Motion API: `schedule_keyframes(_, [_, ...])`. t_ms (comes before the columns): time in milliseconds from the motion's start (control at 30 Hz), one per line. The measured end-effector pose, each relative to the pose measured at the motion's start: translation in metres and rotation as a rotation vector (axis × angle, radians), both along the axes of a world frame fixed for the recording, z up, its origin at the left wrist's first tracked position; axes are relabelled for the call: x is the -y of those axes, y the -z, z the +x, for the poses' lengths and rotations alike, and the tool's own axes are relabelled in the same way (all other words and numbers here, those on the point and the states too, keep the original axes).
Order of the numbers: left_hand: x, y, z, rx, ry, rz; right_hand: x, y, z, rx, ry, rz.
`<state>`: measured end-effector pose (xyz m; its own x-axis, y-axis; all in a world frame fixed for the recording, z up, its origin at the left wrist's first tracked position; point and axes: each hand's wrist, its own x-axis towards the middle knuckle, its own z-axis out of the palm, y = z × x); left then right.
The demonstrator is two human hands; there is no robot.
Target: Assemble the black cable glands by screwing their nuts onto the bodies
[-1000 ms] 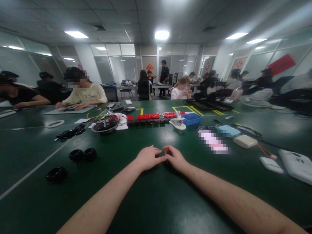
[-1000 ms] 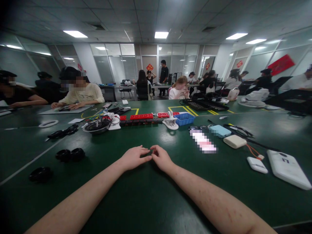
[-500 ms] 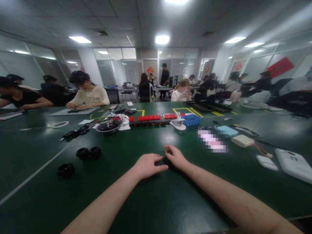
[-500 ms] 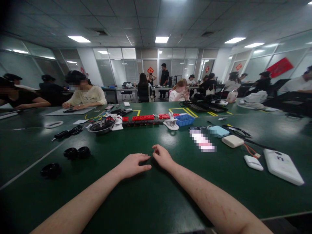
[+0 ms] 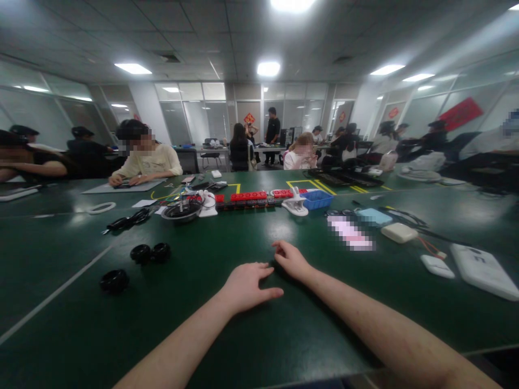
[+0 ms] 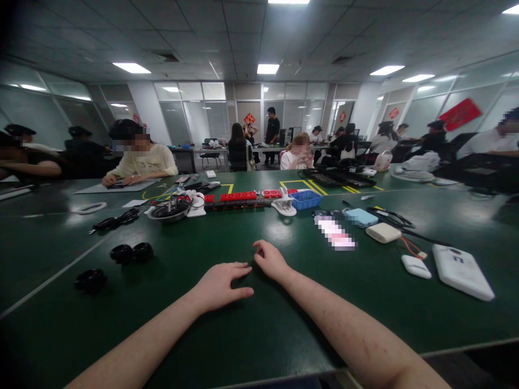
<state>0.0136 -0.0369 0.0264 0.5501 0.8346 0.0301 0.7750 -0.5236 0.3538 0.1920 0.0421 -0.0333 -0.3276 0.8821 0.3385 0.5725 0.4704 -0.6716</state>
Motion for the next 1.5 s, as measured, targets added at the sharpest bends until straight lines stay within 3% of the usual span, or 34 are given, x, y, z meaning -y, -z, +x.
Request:
schedule_keyframes(500, [0.022, 0.003, 0.004, 0.029, 0.047, 0.038, 0.002, -0.002, -0.001, 0.016, -0.002, 0.003])
schedule_keyframes(900, [0.023, 0.007, 0.005, 0.022, 0.110, 0.160, 0.007, -0.010, -0.003, 0.067, -0.035, -0.008])
schedule_keyframes(1233, [0.019, 0.021, 0.008, 0.094, 0.093, 0.296, 0.008, -0.011, -0.003, 0.106, -0.052, 0.002])
schedule_keyframes(1500, [0.009, 0.030, 0.007, 0.151, 0.192, 0.400, 0.014, -0.015, -0.007, 0.162, -0.096, 0.013])
